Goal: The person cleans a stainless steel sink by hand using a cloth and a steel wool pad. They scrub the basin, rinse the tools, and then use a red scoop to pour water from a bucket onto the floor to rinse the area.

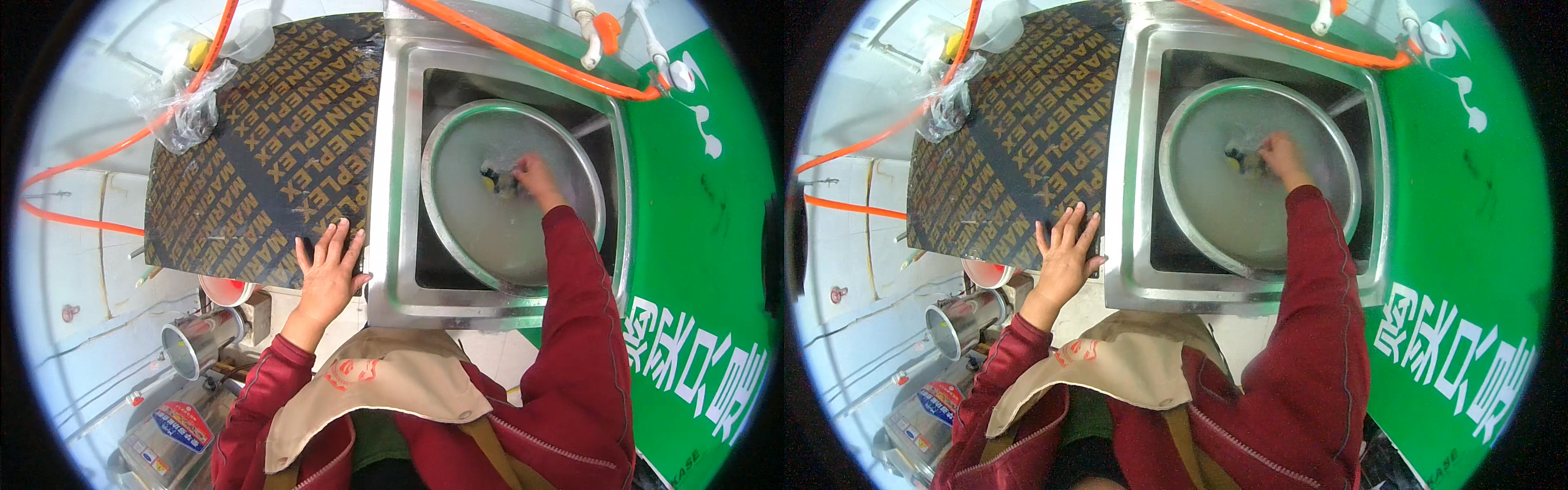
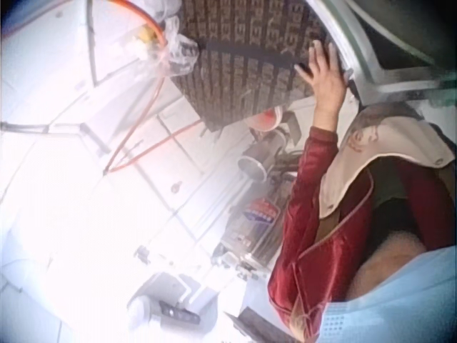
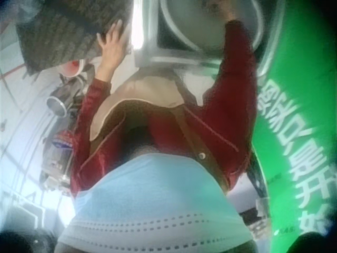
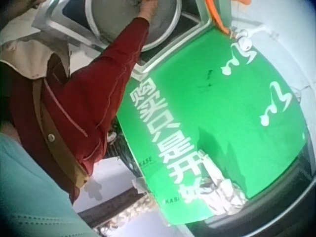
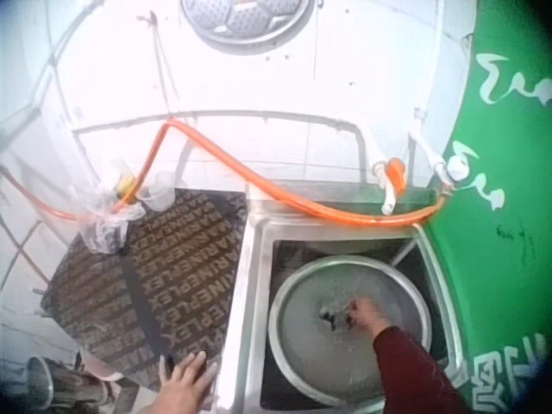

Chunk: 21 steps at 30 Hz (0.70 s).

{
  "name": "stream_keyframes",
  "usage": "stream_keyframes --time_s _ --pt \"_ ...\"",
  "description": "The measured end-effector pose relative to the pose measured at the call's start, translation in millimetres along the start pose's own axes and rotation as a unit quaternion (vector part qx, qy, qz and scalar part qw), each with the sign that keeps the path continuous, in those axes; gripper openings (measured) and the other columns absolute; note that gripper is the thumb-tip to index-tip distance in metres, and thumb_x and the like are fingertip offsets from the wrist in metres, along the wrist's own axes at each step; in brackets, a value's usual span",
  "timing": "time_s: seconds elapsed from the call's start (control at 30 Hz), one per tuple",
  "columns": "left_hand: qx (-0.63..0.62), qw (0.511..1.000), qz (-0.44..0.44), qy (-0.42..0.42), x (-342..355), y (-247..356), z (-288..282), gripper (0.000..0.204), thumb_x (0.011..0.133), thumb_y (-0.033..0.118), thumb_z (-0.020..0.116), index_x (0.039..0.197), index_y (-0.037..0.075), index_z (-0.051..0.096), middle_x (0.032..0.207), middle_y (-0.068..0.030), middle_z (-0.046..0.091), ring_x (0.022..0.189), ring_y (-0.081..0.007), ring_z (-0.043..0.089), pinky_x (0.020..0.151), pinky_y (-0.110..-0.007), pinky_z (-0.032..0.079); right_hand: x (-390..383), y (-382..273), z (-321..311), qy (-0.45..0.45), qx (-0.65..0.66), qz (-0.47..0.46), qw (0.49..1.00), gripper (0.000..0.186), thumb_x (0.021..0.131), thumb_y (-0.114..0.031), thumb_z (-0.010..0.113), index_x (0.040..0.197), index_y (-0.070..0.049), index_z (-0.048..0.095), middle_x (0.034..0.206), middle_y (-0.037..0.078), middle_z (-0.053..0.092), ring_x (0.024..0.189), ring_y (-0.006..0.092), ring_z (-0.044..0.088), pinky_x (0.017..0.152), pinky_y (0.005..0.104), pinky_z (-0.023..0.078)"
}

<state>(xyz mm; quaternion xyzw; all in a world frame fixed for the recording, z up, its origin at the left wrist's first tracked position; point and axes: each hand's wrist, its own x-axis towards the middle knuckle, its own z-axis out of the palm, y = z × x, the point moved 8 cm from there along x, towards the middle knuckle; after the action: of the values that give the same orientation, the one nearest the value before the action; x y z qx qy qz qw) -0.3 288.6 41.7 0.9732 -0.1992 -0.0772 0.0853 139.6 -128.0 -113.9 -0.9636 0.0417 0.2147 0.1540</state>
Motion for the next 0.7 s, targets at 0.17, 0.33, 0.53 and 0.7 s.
stream_keyframes --time_s 0.17,0.33,0.53,0.7 --pt "-0.001 1.000 0.004 0.009 -2.1 -0.3 -0.4 0.072 0.070 0.037 0.070 0.134 0.018 0.043 0.143 -0.0064 0.032 0.130 -0.0245 0.031 0.103 -0.064 0.012 -38.7 -36.8 3.7 0.111 -0.100 0.049 0.988 0.061 0.076 -0.034 0.066 0.128 -0.011 0.046 0.130 0.014 0.044 0.125 0.0335 0.037 0.099 0.0530 0.033" --pt "-0.012 1.000 -0.012 -0.014 -3.6 -1.2 1.8 0.076 0.070 0.029 0.071 0.137 0.021 0.038 0.146 -0.0048 0.026 0.133 -0.0248 0.027 0.105 -0.062 0.010 -25.7 -57.4 39.7 -0.043 -0.139 0.002 0.989 0.051 0.082 -0.023 0.059 0.129 -0.011 0.045 0.126 0.016 0.049 0.119 0.0337 0.045 0.095 0.0563 0.034" --pt "0.014 1.000 -0.004 -0.013 -2.1 1.4 -5.0 0.069 0.073 0.032 0.069 0.134 0.018 0.041 0.142 -0.0070 0.031 0.130 -0.0248 0.031 0.103 -0.065 0.010 -23.2 3.2 -8.9 0.226 0.364 0.118 0.896 0.045 0.084 -0.009 0.048 0.128 -0.009 0.045 0.120 0.016 0.054 0.108 0.0318 0.054 0.086 0.0434 0.044" --pt "-0.209 0.973 0.000 0.097 52.5 47.6 -31.0 0.057 0.081 0.038 0.063 0.128 0.009 0.046 0.124 -0.0154 0.048 0.115 -0.0324 0.045 0.100 -0.049 0.032 -72.0 -30.0 -11.1 0.104 0.870 0.103 0.471 0.042 0.085 -0.018 0.043 0.124 -0.005 0.049 0.119 0.015 0.055 0.107 0.0308 0.055 0.089 0.0468 0.045"
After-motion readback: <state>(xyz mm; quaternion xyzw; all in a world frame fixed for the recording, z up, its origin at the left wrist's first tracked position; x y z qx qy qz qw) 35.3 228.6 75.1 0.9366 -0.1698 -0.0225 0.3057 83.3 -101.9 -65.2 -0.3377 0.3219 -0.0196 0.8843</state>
